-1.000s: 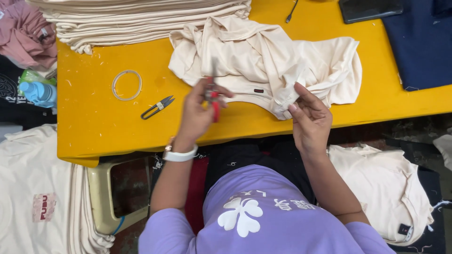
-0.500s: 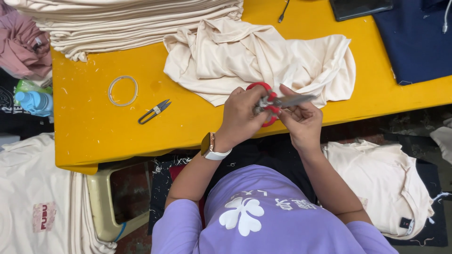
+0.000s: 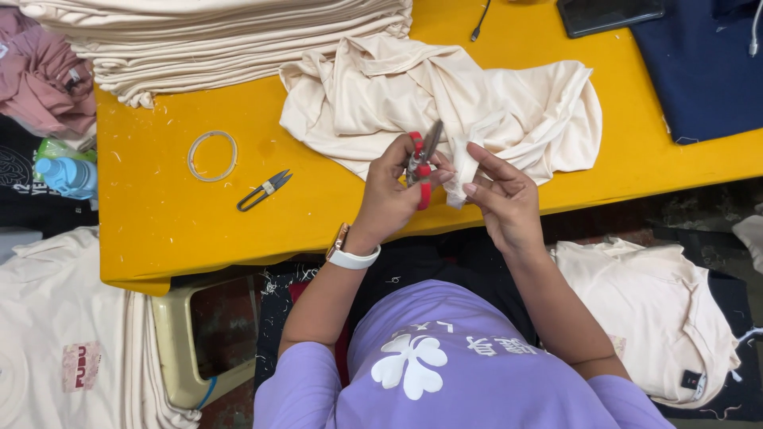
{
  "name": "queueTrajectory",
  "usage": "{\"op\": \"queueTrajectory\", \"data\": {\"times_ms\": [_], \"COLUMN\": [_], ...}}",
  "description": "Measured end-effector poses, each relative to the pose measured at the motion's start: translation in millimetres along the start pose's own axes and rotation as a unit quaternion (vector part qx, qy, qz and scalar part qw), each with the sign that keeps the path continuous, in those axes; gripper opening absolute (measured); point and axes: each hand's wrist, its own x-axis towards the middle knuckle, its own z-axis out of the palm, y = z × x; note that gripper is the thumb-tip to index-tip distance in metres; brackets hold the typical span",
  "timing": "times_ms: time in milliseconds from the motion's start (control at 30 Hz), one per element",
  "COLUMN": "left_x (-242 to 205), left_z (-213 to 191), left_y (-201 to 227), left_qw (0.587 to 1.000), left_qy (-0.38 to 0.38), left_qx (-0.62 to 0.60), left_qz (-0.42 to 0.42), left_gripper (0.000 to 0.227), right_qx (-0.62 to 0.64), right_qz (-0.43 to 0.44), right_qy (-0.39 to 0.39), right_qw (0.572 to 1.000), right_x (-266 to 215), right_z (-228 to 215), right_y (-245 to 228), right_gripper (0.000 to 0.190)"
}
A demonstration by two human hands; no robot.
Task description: Trimming loose threads from t-shirts with scissors and folding them for packaging.
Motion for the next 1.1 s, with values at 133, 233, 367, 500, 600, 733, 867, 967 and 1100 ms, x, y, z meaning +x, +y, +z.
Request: {"op": "queueTrajectory", "data": {"times_ms": [133, 233, 367, 500, 600, 733, 867, 967, 1100], "left_x": [-5, -6, -3, -3, -5, -2, -3, -1, -1], "left_z": [-5, -5, 2, 3, -4, -9, -11, -9, -14], "left_y": [1, -2, 3, 14, 0, 9, 4, -15, 6], "left_qw": [0.994, 0.977, 0.999, 0.999, 0.966, 0.977, 0.957, 0.943, 0.956], "left_qy": [-0.031, -0.040, 0.013, 0.000, -0.055, -0.007, -0.077, -0.098, -0.050], "left_qx": [0.108, 0.205, -0.017, 0.036, 0.252, 0.206, 0.274, 0.307, 0.275], "left_qz": [0.004, 0.037, -0.024, -0.017, 0.031, 0.048, 0.058, 0.087, 0.093], "left_gripper": [0.029, 0.032, 0.027, 0.031, 0.034, 0.029, 0.038, 0.036, 0.033], "right_qx": [0.069, 0.102, 0.117, 0.132, 0.139, 0.145, 0.161, 0.148, 0.162], "right_qz": [0.054, 0.077, 0.105, 0.110, 0.113, 0.134, 0.136, 0.140, 0.144], "right_qy": [-0.006, -0.010, -0.006, -0.017, -0.021, -0.014, -0.023, -0.031, -0.024], "right_qw": [0.996, 0.992, 0.988, 0.985, 0.984, 0.980, 0.977, 0.979, 0.976], "right_x": [-1, 1, 6, 8, 4, 8, 3, 3, 0], "right_z": [-1, -2, -49, -41, -14, -33, -13, -18, 0], "right_y": [-3, 0, 38, 29, 7, 25, 6, 9, -6], "right_gripper": [0.059, 0.057, 0.061, 0.060, 0.060, 0.058, 0.056, 0.059, 0.053]}}
